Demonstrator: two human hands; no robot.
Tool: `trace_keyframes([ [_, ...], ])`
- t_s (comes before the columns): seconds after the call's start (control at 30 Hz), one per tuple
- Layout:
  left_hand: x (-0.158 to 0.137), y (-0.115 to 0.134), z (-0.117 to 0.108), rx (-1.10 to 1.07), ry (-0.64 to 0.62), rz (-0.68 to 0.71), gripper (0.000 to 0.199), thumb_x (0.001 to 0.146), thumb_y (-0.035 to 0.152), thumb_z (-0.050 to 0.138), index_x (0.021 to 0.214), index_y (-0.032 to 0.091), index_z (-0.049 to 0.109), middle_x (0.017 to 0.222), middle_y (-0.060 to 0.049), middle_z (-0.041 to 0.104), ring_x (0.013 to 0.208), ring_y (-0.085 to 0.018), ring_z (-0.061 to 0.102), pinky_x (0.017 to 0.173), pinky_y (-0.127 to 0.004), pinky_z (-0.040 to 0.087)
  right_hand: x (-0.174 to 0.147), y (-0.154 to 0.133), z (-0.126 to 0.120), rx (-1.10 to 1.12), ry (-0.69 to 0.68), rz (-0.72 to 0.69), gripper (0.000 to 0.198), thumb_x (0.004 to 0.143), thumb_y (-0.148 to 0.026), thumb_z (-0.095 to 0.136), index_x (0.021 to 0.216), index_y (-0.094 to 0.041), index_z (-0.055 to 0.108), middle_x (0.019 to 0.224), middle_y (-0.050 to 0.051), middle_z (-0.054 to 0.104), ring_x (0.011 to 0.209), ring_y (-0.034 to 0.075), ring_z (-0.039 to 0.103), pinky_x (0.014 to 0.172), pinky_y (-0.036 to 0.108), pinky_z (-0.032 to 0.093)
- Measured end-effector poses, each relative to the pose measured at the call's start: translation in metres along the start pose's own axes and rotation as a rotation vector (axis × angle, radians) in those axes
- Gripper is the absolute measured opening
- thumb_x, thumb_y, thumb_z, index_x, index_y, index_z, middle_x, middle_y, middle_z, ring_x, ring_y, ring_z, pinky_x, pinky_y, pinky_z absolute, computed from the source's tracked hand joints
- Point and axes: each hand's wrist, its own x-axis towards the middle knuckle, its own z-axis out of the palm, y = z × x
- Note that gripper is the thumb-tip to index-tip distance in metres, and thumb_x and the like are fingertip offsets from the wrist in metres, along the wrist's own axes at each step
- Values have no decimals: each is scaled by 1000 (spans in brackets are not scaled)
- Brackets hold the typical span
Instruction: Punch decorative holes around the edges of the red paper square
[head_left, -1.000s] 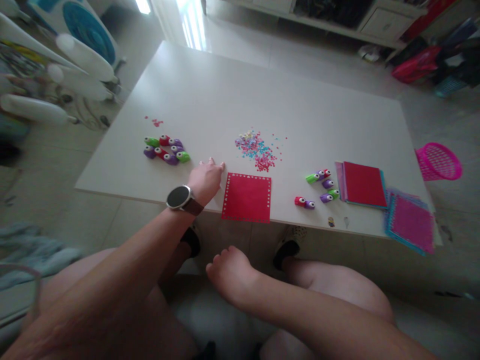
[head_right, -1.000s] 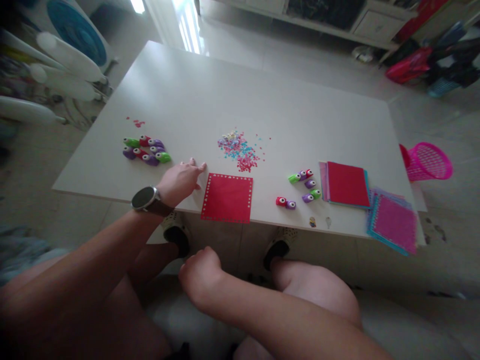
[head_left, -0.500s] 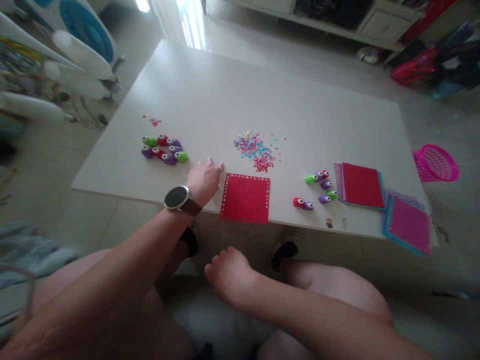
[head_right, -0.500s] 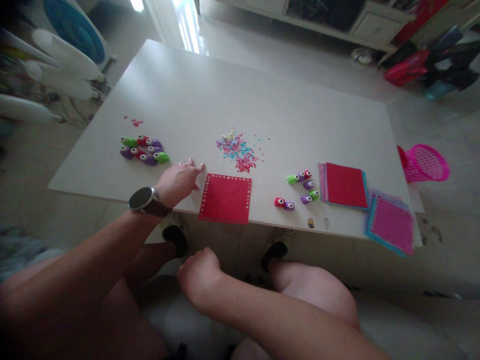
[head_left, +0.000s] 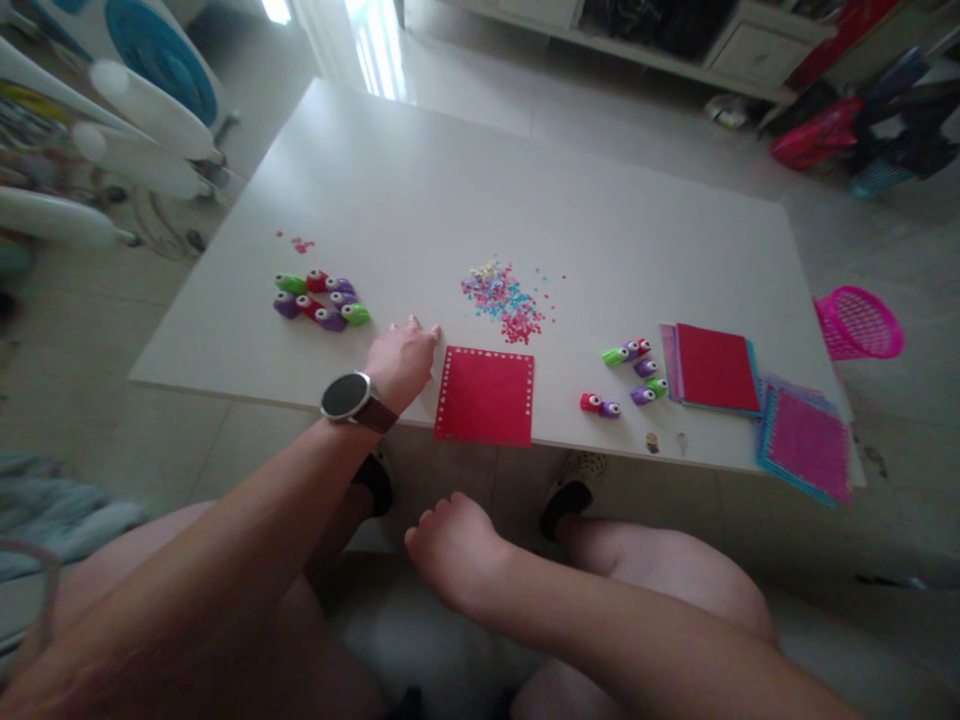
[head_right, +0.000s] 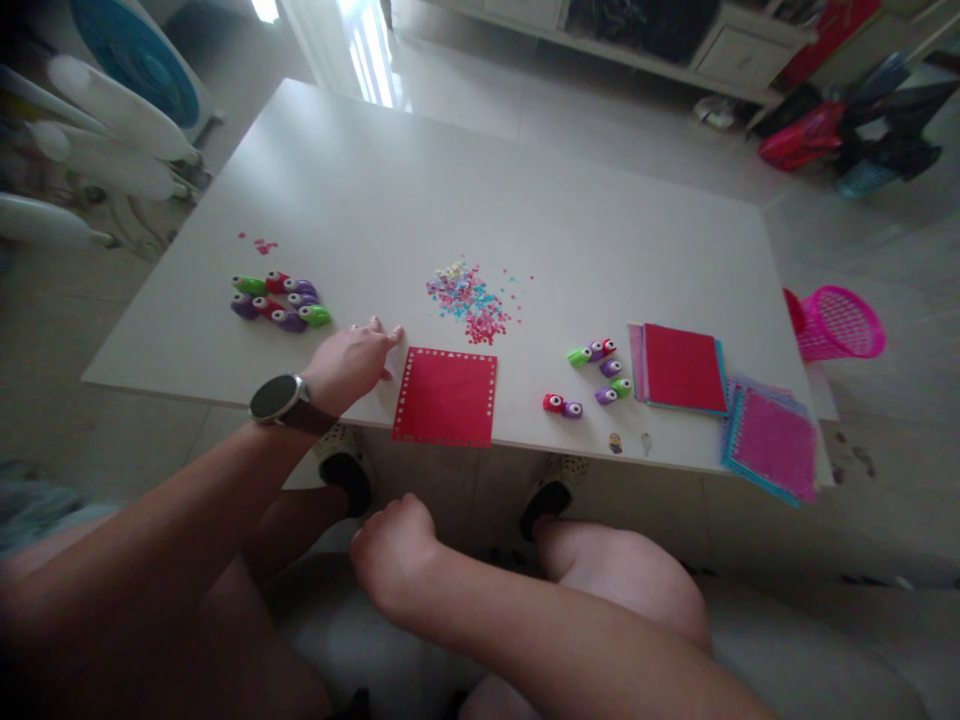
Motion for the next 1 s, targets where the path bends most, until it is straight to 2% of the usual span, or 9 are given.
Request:
trace_keyframes([
  [0.13, -1, 1, -2, -5, -2, -9, 51, 102, 15, 48, 152, 16, 59, 138, -22, 68, 112, -30, 74, 100, -41, 59, 2, 0, 1, 2, 5, -17, 21, 102, -9, 62, 115, -9, 78, 117, 16, 78, 114, 30, 75, 96, 42, 61],
  [0.27, -2, 1, -4, 5, -23, -5, 56, 100, 16, 51, 156, 18, 56, 144, -24, 65, 113, -32, 75, 98, -42, 60, 2, 0, 1, 2, 9, -11, 21, 102, -8, 63, 115, -10, 79, 117, 16, 79, 113, 30, 76, 95, 42, 62],
  [0.5, -1, 0, -3, -6, -16, 6, 54, 103, 17, 50, 156, 17, 55, 146, -24, 65, 118, -30, 74, 109, -41, 55, 2, -3, -3, -5, -3, -12, 22, 103, -8, 61, 115, -9, 79, 118, 15, 78, 114, 29, 76, 94, 41, 62],
  [0.8, -4, 3, -13, -27, -52, -10, 55, 101, 13, 49, 156, 14, 57, 146, -25, 64, 117, -33, 74, 104, -42, 57, 3, -4, -3, -19, -44, -21, 25, 104, -10, 60, 121, -9, 78, 125, 15, 77, 118, 30, 74, 99, 42, 60],
  [1.0, -5, 4, -12, -27, -43, 0, 53, 102, 13, 50, 154, 14, 58, 143, -24, 65, 116, -33, 74, 103, -42, 58, 3, -1, -2, -14, -20, -10, 23, 103, -8, 60, 118, -9, 79, 120, 15, 78, 115, 30, 75, 97, 41, 61],
])
